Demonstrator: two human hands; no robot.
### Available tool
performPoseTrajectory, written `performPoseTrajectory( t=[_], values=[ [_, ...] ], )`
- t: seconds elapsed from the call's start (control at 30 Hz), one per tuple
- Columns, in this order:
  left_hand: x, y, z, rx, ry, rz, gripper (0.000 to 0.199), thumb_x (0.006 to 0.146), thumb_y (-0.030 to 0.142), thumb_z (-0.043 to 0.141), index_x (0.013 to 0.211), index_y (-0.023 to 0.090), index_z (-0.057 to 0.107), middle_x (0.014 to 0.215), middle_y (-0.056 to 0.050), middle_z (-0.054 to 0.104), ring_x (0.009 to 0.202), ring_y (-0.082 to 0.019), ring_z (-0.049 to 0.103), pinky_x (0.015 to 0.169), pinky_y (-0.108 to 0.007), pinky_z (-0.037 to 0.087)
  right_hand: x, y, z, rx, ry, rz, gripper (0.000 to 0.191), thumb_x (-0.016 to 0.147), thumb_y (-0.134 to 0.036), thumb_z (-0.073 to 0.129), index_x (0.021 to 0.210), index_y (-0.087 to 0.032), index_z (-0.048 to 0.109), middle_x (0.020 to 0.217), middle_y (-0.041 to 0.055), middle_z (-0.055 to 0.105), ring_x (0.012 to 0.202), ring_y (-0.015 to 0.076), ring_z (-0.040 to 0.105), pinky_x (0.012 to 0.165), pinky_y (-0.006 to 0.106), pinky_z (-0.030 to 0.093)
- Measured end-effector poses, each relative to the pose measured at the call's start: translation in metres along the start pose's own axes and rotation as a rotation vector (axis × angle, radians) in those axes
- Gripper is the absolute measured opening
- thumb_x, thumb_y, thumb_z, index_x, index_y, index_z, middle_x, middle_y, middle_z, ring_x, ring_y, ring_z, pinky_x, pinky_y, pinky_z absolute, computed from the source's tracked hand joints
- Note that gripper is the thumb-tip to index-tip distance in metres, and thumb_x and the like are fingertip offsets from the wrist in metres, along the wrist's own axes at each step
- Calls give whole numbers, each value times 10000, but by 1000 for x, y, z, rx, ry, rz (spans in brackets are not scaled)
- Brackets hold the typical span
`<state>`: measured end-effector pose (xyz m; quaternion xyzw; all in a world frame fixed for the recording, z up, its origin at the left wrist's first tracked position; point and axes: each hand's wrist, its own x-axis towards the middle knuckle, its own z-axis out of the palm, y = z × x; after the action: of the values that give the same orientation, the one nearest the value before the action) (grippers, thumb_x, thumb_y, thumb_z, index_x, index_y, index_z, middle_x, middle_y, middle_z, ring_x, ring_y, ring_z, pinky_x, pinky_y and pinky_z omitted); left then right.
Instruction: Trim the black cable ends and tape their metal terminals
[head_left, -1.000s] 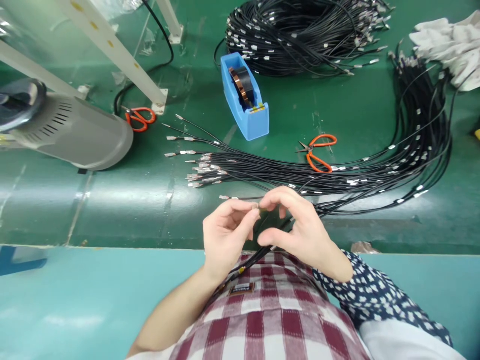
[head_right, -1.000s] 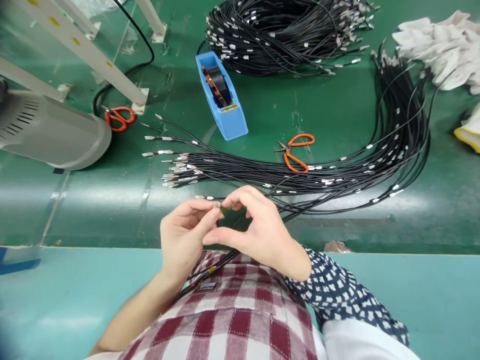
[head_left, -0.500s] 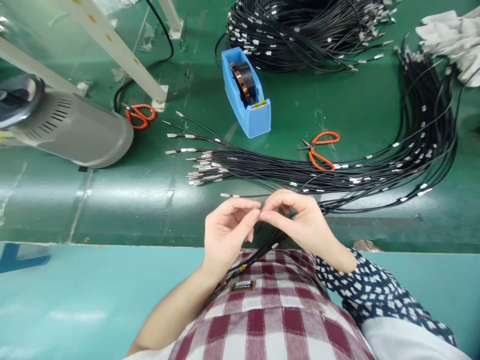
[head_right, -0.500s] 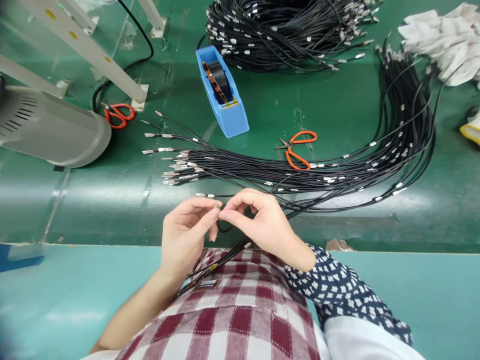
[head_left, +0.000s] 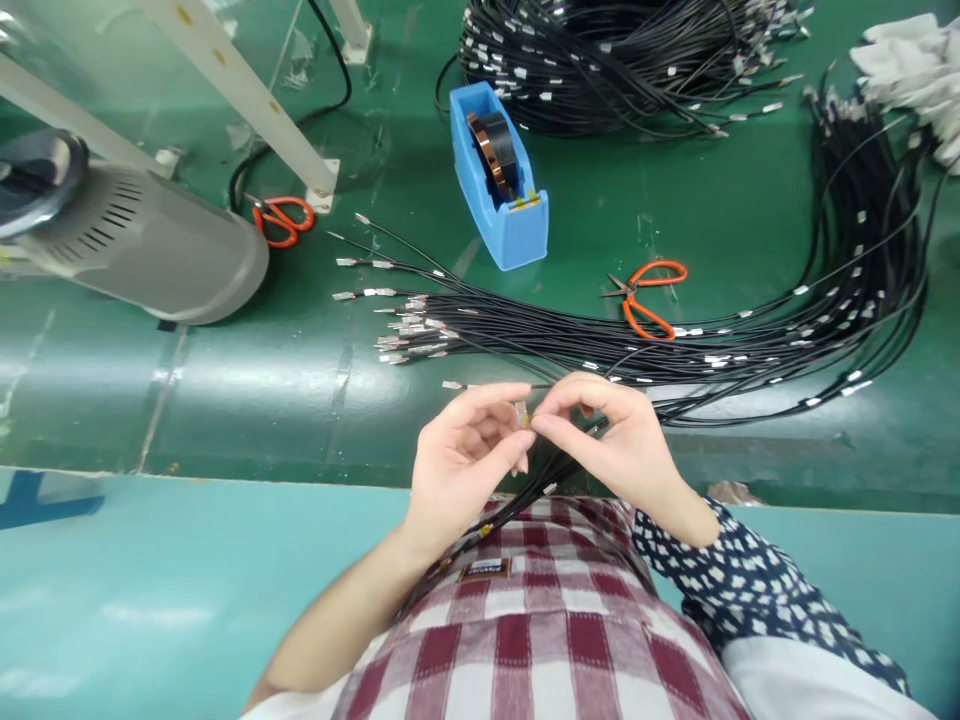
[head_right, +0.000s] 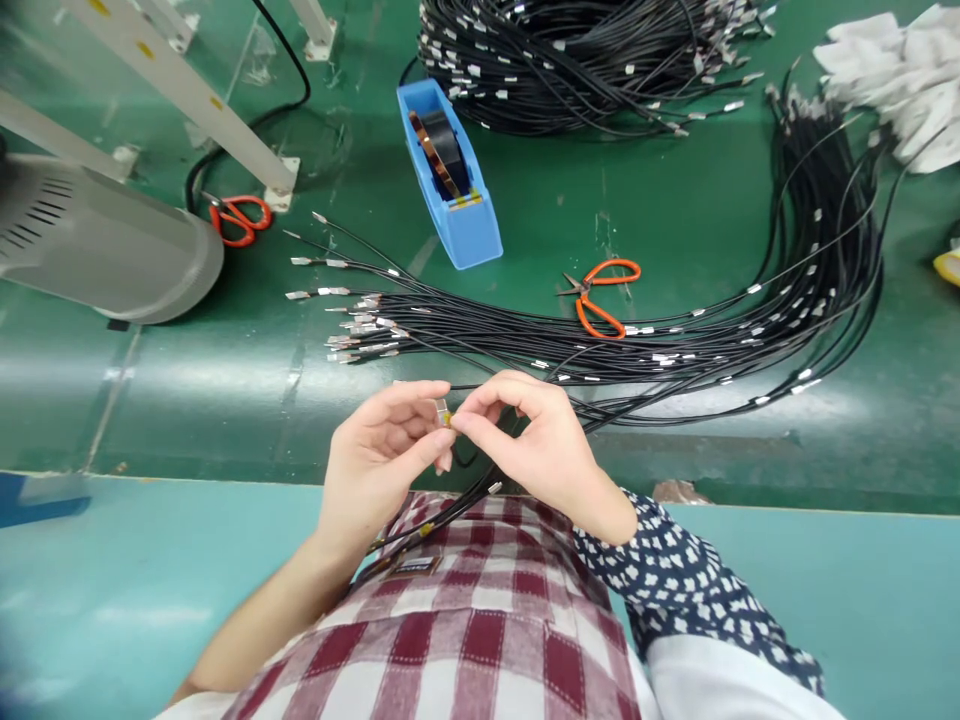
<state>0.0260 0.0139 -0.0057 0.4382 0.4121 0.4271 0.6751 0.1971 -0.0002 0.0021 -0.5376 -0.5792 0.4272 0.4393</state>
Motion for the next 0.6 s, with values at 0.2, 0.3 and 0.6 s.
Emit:
performPoseTrajectory(
  t=[0.2,0.3,0.6],
  values=[
    [5,-3,-6,-8,-1,-69,322,797,169,793,1112,221,755,757,15,644,544,-68,614,518,-175,537,-3,-3,-4,-31,11,-61,104,881,-203,679,777,-212,672,779,9,670,721,141,586,676,294,463],
    [4,-2,-6,7,-8,-84,338,789,187,801,1124,205,758,757,-1,662,550,-83,614,527,-198,548,2,0,-5,87,-82,104,152,865,-281,702,740,-200,670,717,-1,649,649,130,532,621,288,424],
    [2,1,-3,42,-9,-89,328,772,170,803,1098,209,778,732,-10,688,527,-86,603,518,-205,547,6,8,-3,199,-150,217,325,834,-492,724,733,-186,680,683,11,633,627,127,487,594,286,390]
  ],
)
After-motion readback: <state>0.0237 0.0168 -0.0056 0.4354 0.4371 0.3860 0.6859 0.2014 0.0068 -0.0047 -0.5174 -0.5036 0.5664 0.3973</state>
